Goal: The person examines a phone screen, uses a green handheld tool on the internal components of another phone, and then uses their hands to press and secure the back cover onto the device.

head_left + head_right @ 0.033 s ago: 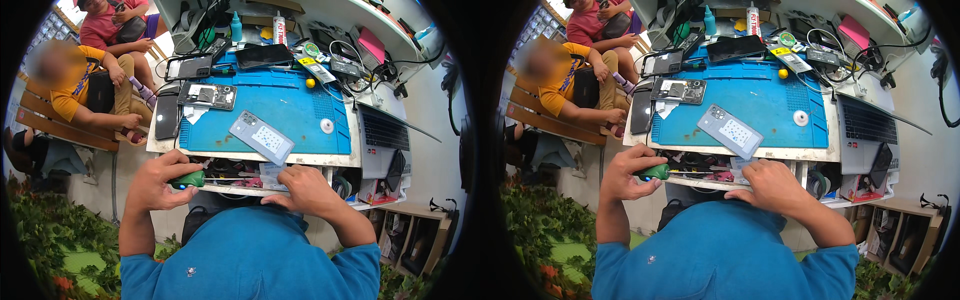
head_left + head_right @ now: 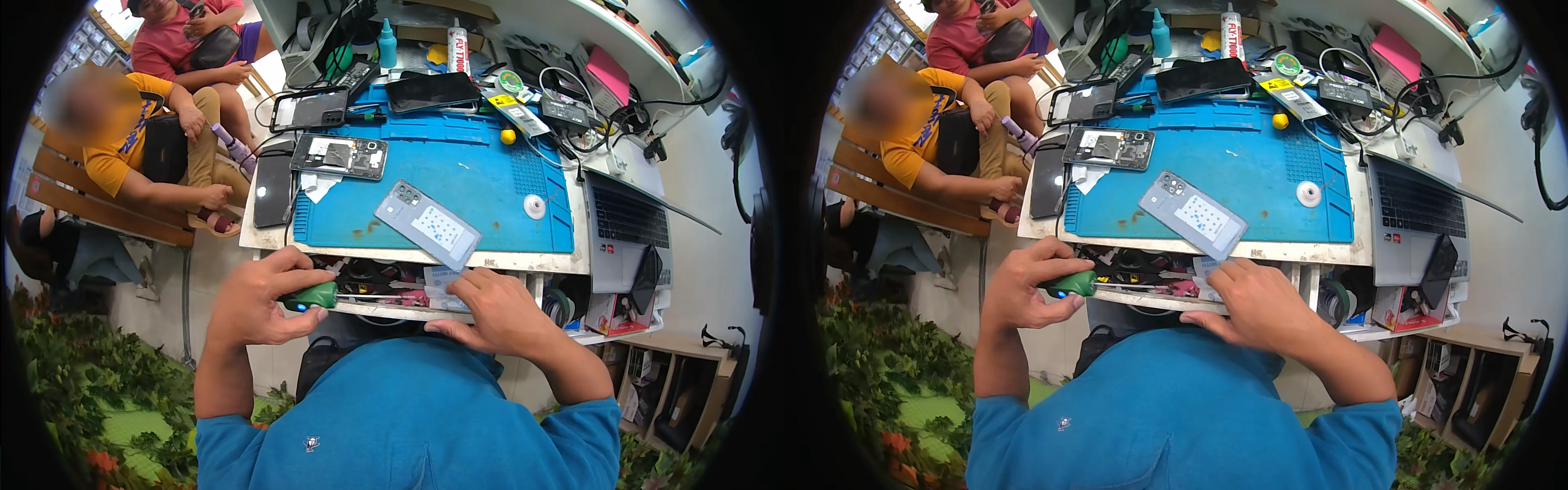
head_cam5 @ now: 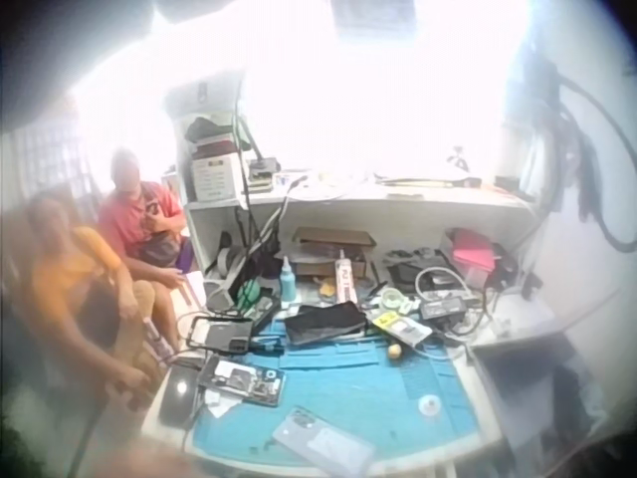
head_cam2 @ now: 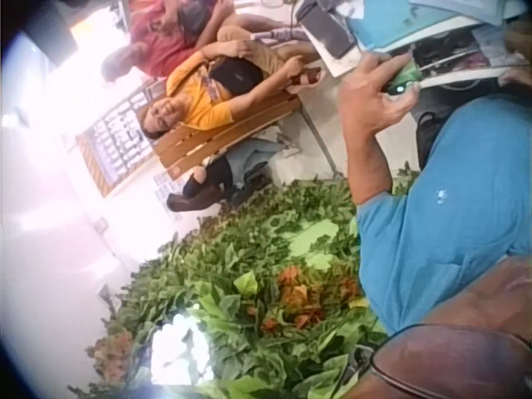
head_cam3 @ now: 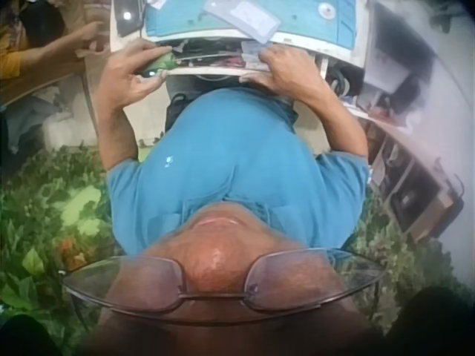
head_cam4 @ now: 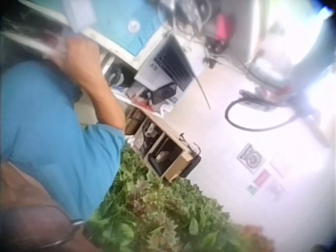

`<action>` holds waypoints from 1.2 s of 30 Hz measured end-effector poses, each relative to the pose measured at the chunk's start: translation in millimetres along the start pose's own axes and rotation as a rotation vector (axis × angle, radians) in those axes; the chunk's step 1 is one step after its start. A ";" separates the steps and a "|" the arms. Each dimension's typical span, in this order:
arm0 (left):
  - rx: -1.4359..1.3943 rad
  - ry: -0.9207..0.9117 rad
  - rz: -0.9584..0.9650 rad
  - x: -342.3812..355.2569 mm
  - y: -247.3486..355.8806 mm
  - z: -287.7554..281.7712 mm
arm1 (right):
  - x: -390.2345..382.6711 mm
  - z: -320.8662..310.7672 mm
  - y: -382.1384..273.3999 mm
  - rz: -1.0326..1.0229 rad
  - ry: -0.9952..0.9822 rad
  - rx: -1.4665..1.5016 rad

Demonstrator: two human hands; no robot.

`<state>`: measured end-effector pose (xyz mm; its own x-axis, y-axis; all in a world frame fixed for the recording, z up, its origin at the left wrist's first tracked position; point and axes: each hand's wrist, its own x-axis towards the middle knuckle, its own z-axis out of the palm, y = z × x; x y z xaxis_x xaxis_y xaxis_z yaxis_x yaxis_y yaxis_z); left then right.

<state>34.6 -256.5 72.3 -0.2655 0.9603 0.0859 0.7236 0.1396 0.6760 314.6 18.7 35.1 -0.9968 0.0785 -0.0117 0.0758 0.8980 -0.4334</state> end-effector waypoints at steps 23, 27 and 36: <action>-0.096 0.000 -0.110 -19.1 -16.5 5.6 | -10.7 -5.2 4.4 -0.004 0.500 0.178; -0.005 0.063 -0.173 -16.7 -10.9 9.2 | -12.5 10.2 4.9 -0.050 0.434 0.264; -0.035 0.002 -0.091 -1.6 16.6 19.3 | 27.1 21.3 -20.7 -0.234 0.391 0.210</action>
<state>59.4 -251.1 69.2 -0.3307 0.9434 0.0244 0.6737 0.2179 0.7062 285.5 -7.0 24.5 -0.9002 0.0782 0.4285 -0.1947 0.8077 -0.5565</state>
